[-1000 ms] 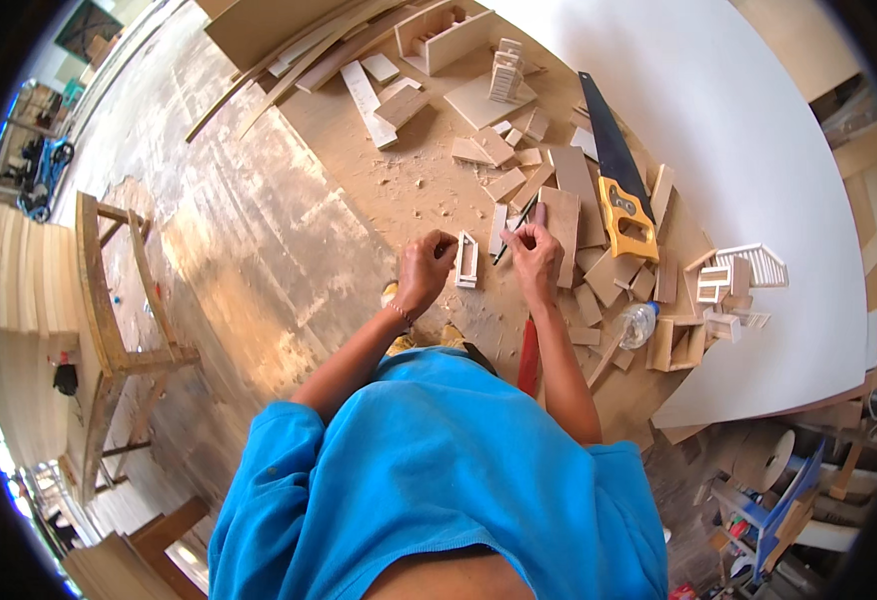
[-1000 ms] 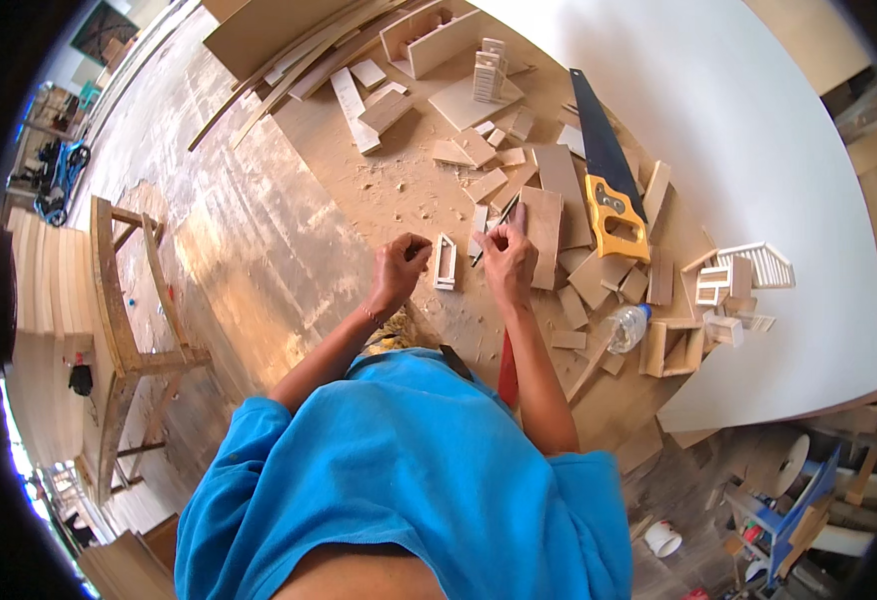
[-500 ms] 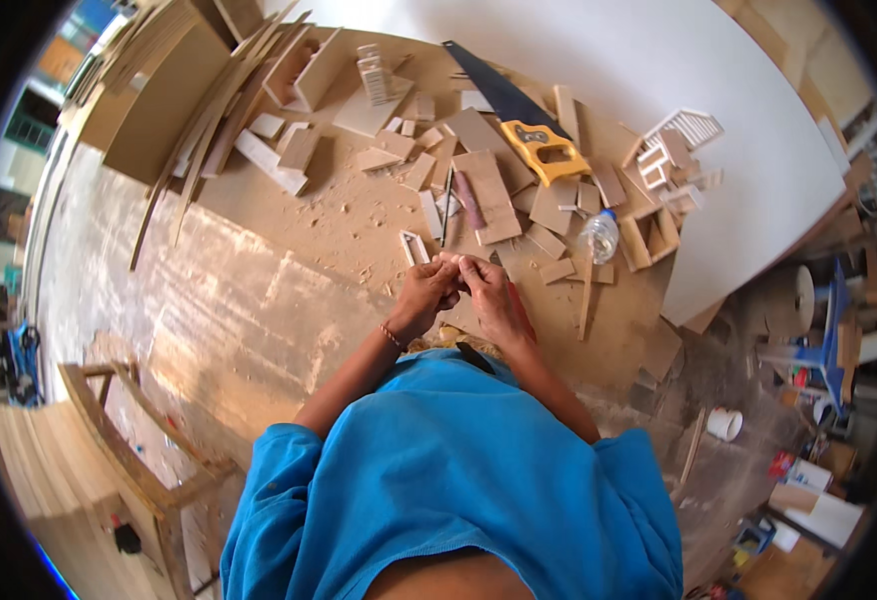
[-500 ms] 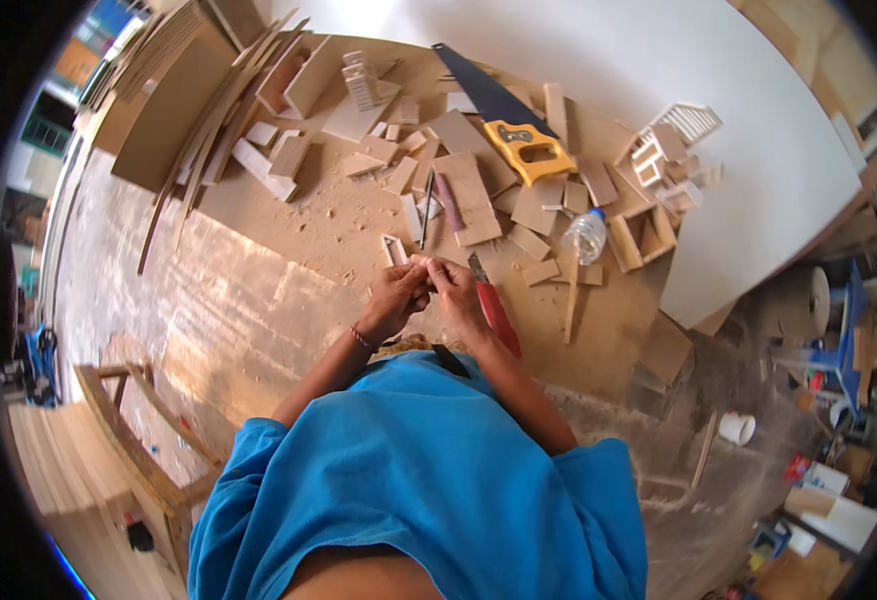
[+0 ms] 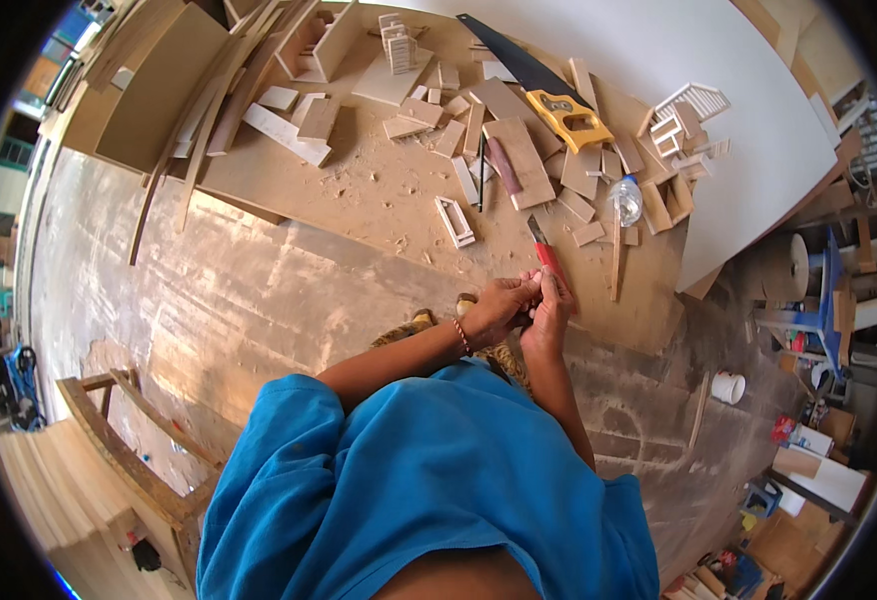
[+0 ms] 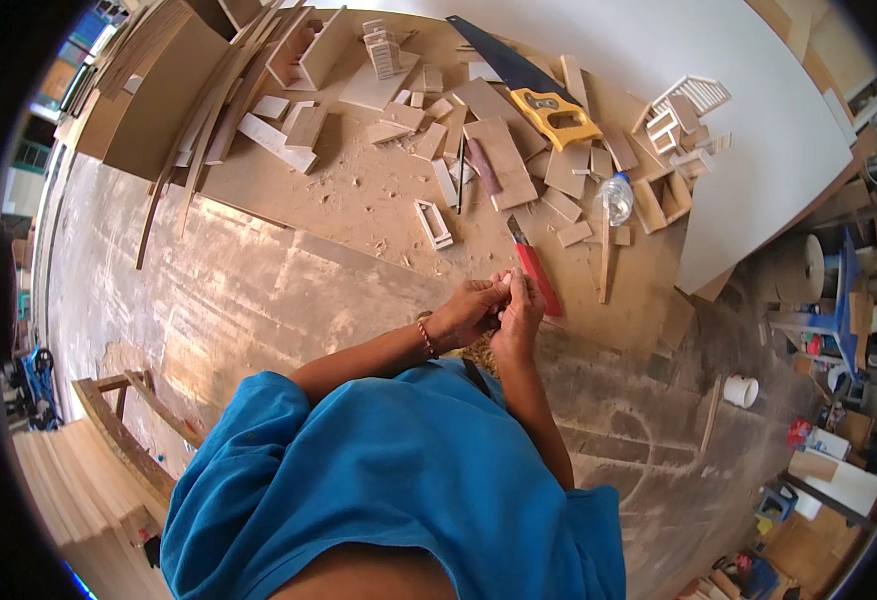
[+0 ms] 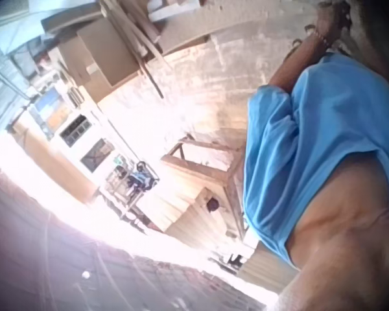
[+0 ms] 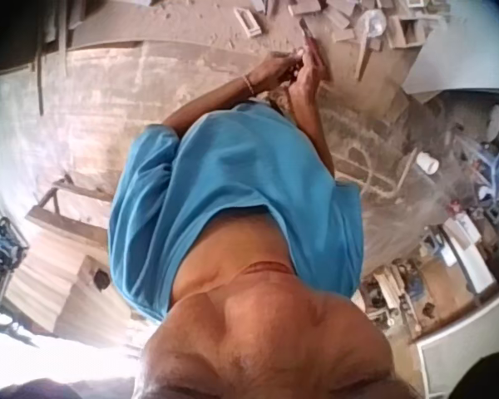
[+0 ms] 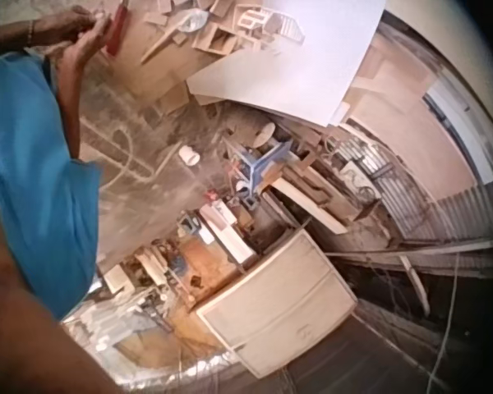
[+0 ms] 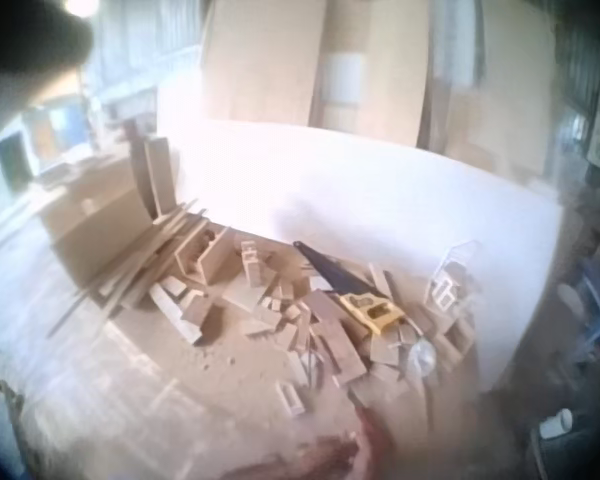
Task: The person constructs a small wooden structure by applying glue to wooden pieces and assembling them on a workbench.
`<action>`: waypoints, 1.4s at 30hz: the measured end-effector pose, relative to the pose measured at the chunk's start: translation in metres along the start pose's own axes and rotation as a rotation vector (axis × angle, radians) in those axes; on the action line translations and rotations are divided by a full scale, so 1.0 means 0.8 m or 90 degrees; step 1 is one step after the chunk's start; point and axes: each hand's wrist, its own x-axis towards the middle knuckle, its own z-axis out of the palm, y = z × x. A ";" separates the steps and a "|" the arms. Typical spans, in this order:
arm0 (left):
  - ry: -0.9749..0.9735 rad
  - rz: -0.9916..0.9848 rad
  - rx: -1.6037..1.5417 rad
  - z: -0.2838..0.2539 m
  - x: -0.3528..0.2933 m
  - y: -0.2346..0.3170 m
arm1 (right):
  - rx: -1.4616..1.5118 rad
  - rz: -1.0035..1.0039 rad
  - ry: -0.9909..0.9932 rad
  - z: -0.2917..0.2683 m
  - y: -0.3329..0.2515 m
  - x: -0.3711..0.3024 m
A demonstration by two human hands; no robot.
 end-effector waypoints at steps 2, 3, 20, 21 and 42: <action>0.002 -0.009 0.018 0.000 0.005 -0.009 | -0.004 0.010 -0.002 -0.009 -0.001 0.002; 0.010 -0.010 0.035 0.005 0.006 -0.010 | -0.007 0.024 -0.011 -0.014 -0.005 0.005; -0.234 -0.050 0.011 0.070 0.098 -0.004 | 0.035 0.099 -0.179 -0.085 -0.111 0.103; -0.227 -0.046 0.012 0.080 0.105 0.002 | 0.056 0.117 -0.190 -0.092 -0.115 0.115; 0.358 0.717 1.274 0.073 0.290 0.075 | -0.964 -0.445 -0.482 -0.112 -0.040 0.153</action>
